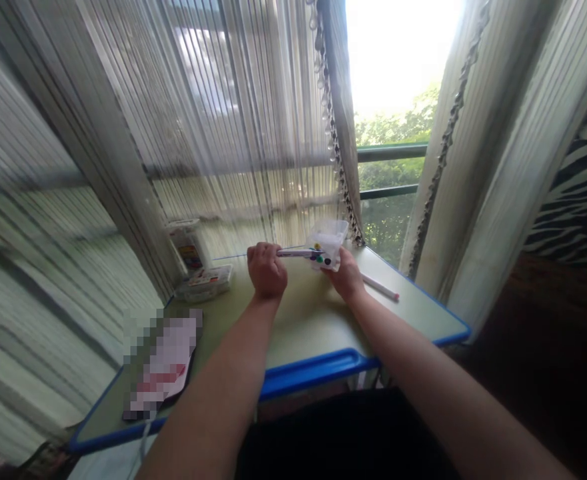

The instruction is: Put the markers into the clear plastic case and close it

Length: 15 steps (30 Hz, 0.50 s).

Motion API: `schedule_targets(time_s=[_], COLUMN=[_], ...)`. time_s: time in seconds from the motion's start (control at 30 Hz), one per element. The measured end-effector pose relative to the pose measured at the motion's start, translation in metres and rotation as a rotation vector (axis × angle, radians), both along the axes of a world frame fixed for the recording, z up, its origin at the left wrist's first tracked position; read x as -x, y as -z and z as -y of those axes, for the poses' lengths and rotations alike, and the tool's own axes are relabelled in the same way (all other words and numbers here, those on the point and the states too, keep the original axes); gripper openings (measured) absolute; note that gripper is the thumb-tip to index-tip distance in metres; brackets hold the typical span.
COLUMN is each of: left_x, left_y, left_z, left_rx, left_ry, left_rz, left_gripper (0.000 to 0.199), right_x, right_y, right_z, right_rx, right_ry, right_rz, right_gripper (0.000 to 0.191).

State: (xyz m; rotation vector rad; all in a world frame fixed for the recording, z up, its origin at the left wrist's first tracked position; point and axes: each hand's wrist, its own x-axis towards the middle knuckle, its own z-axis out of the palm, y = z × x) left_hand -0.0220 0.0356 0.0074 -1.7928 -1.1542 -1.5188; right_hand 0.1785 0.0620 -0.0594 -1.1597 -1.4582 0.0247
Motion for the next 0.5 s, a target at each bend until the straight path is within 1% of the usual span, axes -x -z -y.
schedule_targets(time_s=[0.13, 0.4, 0.5], left_x=[0.001, -0.007, -0.008], left_y=[-0.001, -0.007, -0.009], left_z=[-0.001, 0.010, 0.015], left_rx=[-0.013, -0.058, -0.087], left_ry=[-0.050, -0.040, -0.037], left_rz=[-0.010, -0.044, -0.091], left_gripper=[0.030, 0.031, 0.031], right_x=[-0.001, -0.001, 0.000], right_y=[0.001, 0.001, 0.001], right_z=[-0.001, -0.002, 0.000], right_rx=[-0.015, -0.010, -0.011], right_ry=[-0.001, 0.006, 0.003], right_rz=[-0.002, 0.004, -0.001], right_gripper=[0.054, 0.056, 0.056])
